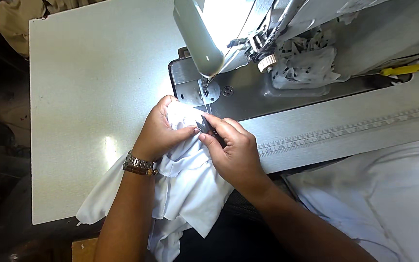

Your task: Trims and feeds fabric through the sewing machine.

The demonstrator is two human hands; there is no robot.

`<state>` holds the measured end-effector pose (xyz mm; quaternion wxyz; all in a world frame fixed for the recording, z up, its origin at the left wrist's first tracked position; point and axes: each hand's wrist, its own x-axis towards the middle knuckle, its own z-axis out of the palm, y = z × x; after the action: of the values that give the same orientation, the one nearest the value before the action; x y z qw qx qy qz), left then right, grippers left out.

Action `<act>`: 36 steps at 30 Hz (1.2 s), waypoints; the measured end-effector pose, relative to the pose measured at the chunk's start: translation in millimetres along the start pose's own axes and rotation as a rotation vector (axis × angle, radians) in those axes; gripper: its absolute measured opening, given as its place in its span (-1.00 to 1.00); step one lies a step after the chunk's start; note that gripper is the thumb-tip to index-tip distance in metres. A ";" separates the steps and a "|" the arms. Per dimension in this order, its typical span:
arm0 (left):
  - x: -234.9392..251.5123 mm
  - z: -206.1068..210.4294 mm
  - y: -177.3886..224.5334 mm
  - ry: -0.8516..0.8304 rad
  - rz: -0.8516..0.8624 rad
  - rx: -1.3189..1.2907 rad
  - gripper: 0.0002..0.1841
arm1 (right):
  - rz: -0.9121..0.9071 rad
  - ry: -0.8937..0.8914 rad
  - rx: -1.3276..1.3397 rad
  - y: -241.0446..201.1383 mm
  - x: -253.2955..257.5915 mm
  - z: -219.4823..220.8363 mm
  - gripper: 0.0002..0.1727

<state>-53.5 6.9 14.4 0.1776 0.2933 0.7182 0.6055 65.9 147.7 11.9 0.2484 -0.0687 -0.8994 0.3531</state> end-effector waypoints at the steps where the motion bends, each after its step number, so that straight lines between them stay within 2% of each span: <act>1: -0.1 0.8 0.3 -0.019 0.015 0.027 -0.46 | 0.014 0.013 0.001 0.0 2.8 -0.6 -0.61; 7: 1.4 0.9 -1.2 -0.011 0.016 0.004 -0.47 | 0.109 0.036 0.157 -1.9 11.2 -12.5 -0.56; 15: 2.6 -0.8 -3.0 -0.006 -0.024 0.008 -0.46 | 0.034 -0.067 0.022 -1.7 -8.4 -15.7 -0.61; 28: 1.8 -0.9 0.1 -0.004 -0.034 -0.038 -0.46 | 0.009 -0.092 0.001 -3.0 -6.9 -15.8 -0.62; 31: 1.6 -0.3 1.8 0.005 -0.061 -0.042 -0.44 | 0.037 -0.091 0.049 -2.7 -6.5 -16.6 -0.59; 33: 1.9 0.0 1.3 0.007 -0.068 -0.045 -0.42 | 0.062 -0.076 0.129 -2.6 -4.8 -17.0 -0.51; 36: 1.7 0.3 1.3 0.008 -0.054 -0.057 -0.43 | -0.013 -0.026 0.211 0.4 2.1 -16.5 -0.47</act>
<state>-54.4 8.4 15.8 0.1994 0.2663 0.7091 0.6217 72.3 158.5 22.8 0.2448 -0.0315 -0.8608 0.4452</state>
